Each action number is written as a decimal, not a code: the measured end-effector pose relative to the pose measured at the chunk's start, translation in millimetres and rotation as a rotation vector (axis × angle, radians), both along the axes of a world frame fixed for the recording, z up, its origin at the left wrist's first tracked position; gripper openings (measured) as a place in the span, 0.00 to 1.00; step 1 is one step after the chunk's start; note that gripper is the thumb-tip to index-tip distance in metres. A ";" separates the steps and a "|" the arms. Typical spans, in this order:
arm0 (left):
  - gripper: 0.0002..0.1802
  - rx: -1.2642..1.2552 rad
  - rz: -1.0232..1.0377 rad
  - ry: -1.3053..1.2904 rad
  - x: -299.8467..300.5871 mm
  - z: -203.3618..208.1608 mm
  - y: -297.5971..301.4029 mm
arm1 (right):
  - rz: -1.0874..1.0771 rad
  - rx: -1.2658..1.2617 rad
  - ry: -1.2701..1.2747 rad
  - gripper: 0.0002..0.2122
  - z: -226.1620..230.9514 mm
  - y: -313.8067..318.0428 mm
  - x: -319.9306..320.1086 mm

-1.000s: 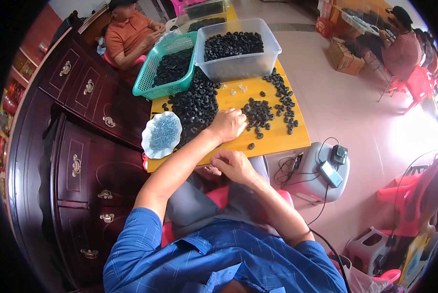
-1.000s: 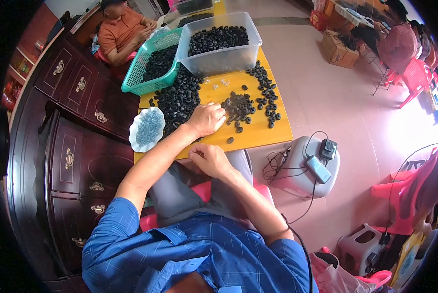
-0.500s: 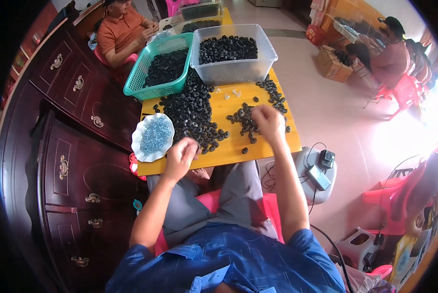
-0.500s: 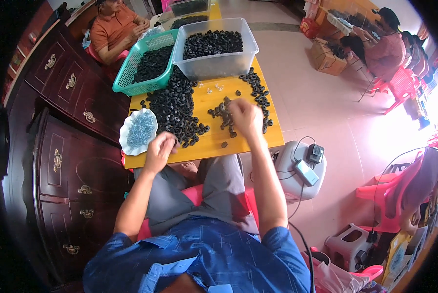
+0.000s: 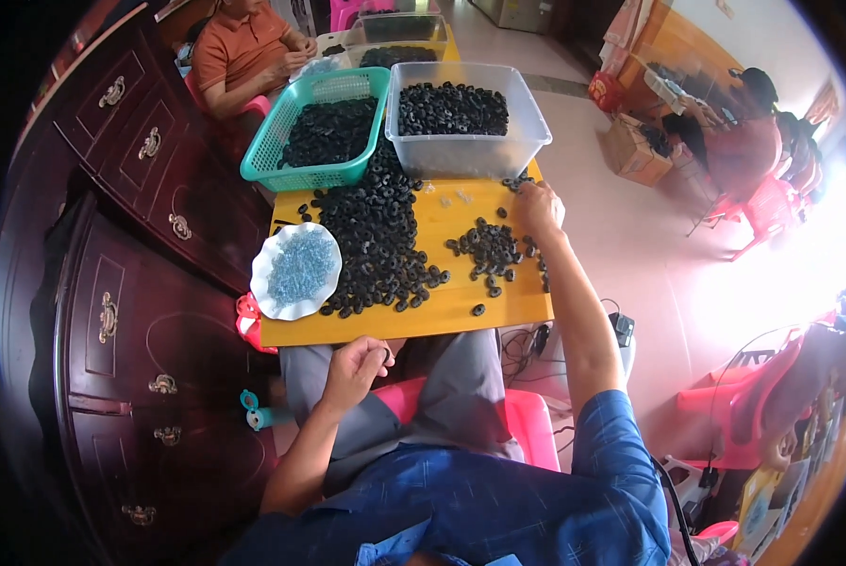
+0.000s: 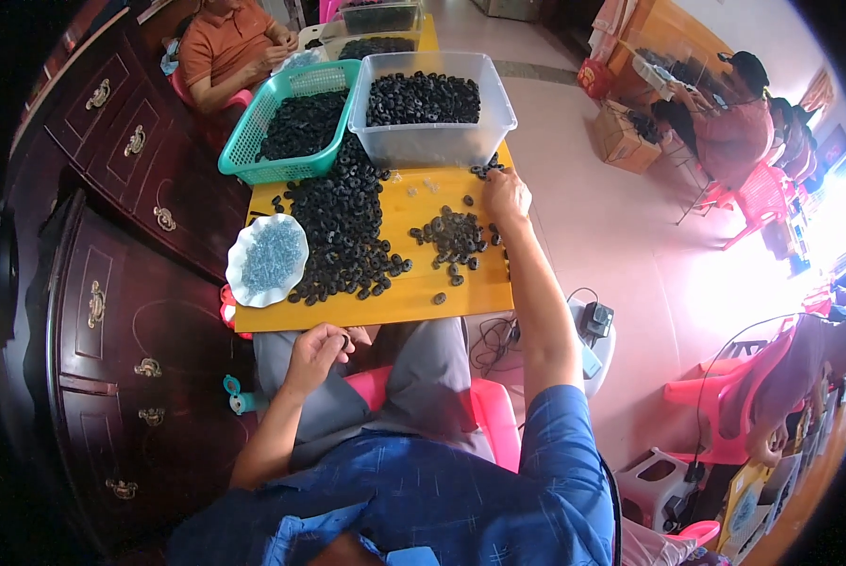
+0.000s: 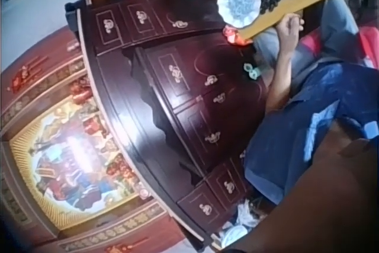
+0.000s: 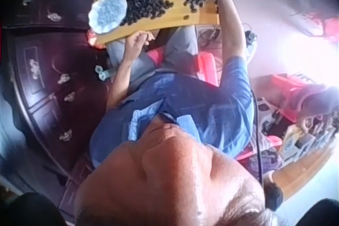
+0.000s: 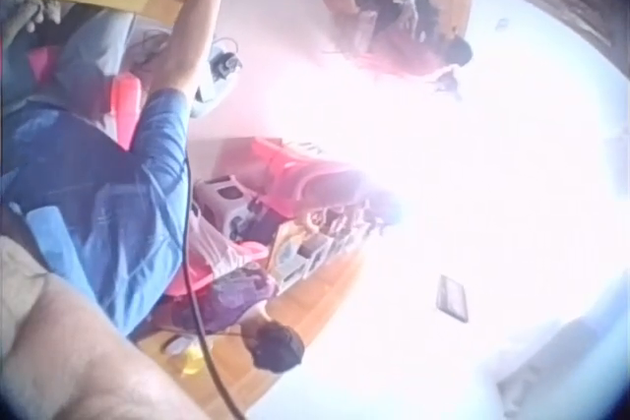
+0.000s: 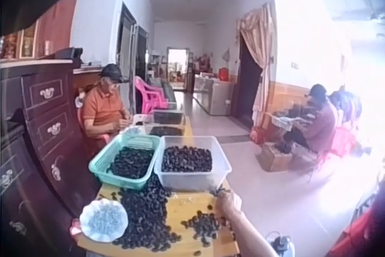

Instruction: The person sorts black plastic components from a container onto the table and then inserts small clear plastic pins into them by hand. The assembled items are then placed back onto the table surface.

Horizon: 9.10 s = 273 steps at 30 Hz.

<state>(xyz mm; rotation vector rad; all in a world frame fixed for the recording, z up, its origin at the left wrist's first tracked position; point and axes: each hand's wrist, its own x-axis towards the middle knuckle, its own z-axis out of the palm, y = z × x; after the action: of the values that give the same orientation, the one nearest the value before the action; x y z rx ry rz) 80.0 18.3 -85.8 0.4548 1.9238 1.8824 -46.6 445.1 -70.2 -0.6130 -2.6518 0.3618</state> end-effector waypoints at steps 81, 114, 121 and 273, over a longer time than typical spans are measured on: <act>0.08 0.098 0.006 0.026 5.5 13.0 -26.6 | 0.727 -1.402 -0.076 0.07 15.8 -253.7 163.7; 0.07 0.170 0.011 -0.003 5.4 12.5 -18.8 | 0.704 -1.416 -0.035 0.05 -0.2 -250.2 170.1; 0.07 0.117 0.007 0.040 6.4 6.1 -16.6 | 0.785 -1.363 -0.057 0.06 -7.7 -248.4 170.2; 0.06 0.290 -0.070 -0.069 -4.7 21.4 -9.0 | 0.327 -0.050 -0.026 0.06 8.3 -133.9 112.1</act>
<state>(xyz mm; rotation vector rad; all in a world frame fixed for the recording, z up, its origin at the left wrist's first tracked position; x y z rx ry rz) 75.3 9.4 -64.4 0.5285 1.5757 2.1104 65.5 311.2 -62.0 -0.1954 -2.7756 0.5168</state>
